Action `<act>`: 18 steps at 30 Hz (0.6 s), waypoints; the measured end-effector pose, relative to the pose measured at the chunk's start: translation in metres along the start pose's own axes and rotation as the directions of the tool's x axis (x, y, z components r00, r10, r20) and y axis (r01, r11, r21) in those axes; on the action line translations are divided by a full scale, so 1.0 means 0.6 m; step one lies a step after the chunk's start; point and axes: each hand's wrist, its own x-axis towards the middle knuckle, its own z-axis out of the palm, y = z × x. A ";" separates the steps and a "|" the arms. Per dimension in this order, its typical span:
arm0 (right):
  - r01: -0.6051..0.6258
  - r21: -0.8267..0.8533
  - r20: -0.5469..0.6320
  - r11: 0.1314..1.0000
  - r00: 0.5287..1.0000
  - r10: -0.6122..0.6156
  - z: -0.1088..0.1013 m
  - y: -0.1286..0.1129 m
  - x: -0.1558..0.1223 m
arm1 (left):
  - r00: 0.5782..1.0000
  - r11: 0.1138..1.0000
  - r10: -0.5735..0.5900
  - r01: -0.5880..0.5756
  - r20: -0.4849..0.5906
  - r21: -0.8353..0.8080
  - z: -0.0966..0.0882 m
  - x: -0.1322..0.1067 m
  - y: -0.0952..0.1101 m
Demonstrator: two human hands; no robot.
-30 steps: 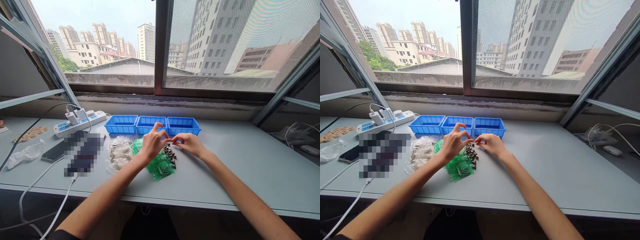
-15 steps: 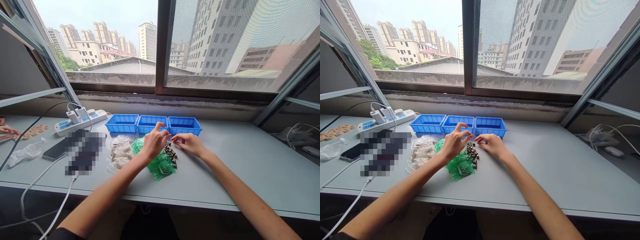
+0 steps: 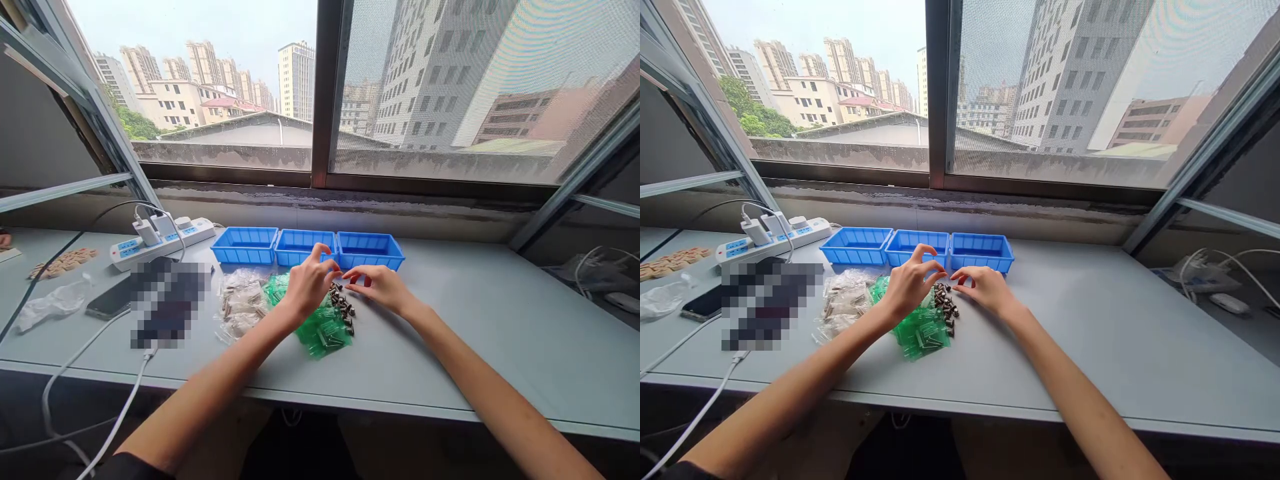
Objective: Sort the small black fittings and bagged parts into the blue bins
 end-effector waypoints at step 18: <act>0.076 0.031 0.019 0.997 0.997 -0.077 0.006 0.000 0.000 | 0.999 0.999 0.036 -0.036 0.000 -0.038 0.002 -0.002 -0.002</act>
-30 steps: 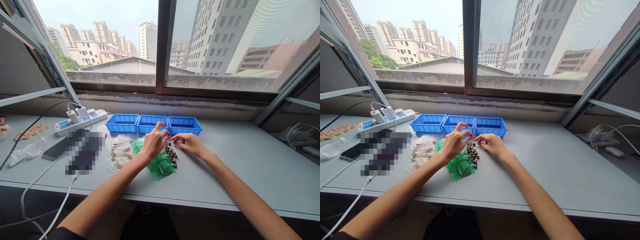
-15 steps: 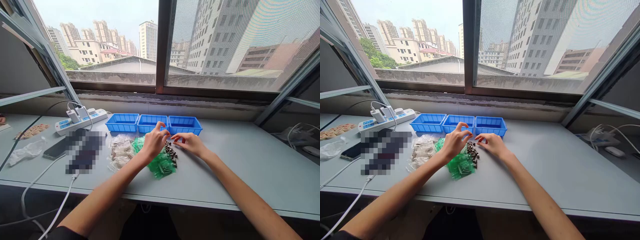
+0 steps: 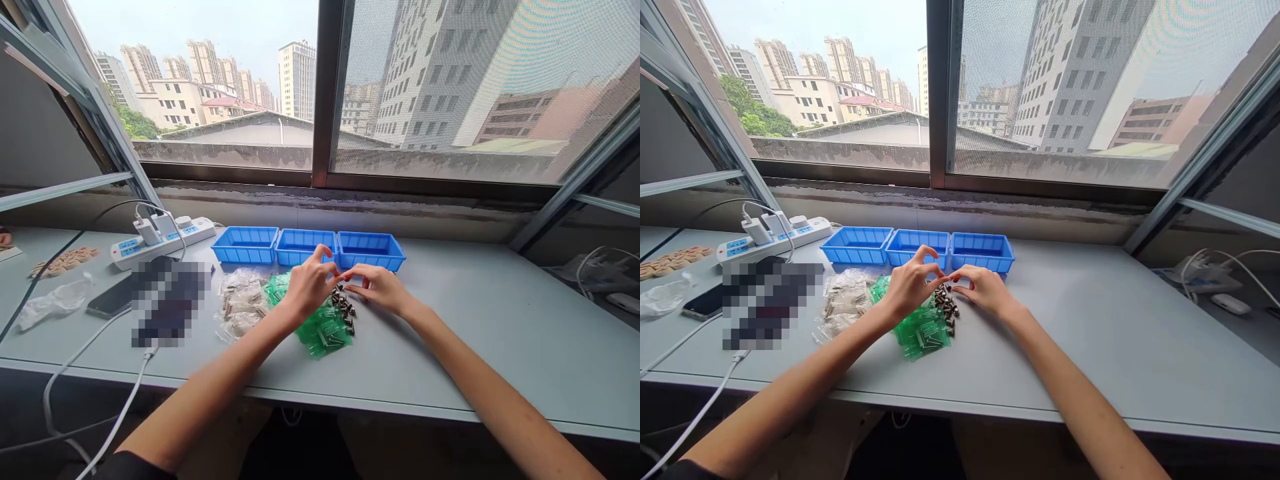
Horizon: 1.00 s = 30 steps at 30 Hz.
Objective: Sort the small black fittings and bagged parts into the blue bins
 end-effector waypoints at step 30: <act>-0.260 0.687 -0.019 0.679 0.927 0.374 -0.012 -0.028 0.013 | 1.000 1.000 0.003 -0.002 -0.031 0.004 -0.001 0.003 0.003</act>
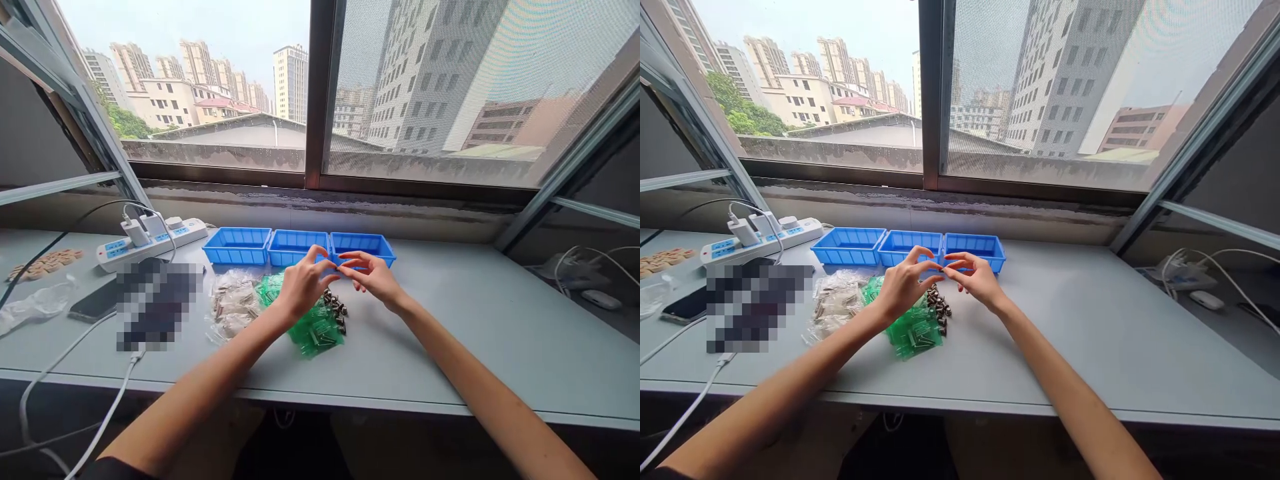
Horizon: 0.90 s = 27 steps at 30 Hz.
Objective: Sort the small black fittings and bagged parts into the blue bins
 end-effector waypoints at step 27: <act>-0.004 0.172 0.019 0.985 1.000 0.001 0.005 0.001 -0.002 | 0.997 1.000 0.000 0.000 -0.082 -0.003 0.004 -0.001 -0.002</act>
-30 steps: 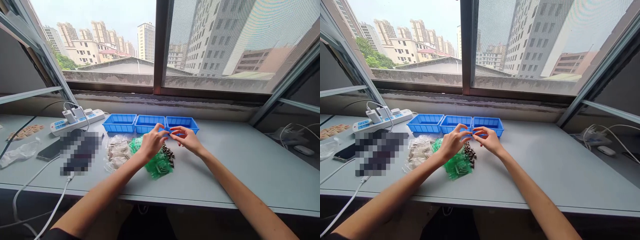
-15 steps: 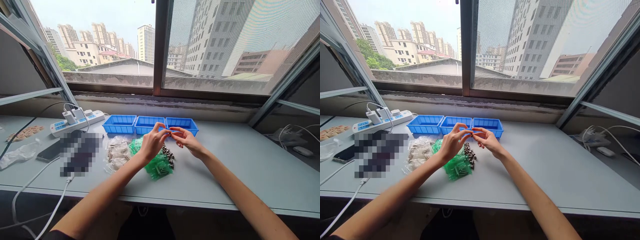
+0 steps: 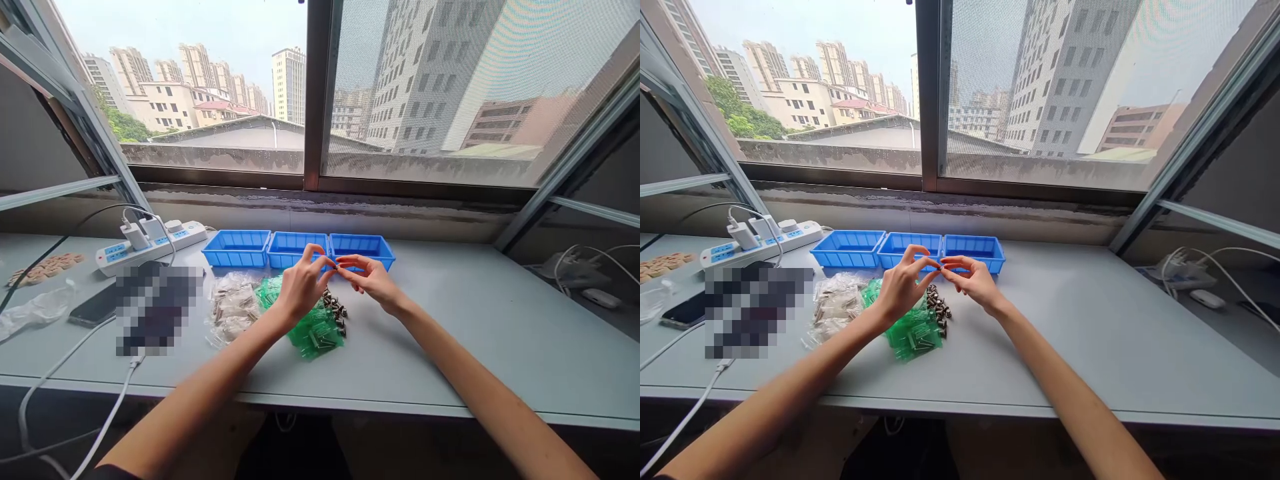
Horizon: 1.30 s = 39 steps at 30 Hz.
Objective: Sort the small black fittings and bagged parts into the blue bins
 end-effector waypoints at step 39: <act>0.134 -0.260 -0.280 0.956 0.937 -0.208 -0.052 0.016 0.020 | 0.998 0.999 -0.045 0.044 0.037 0.025 0.002 0.002 -0.002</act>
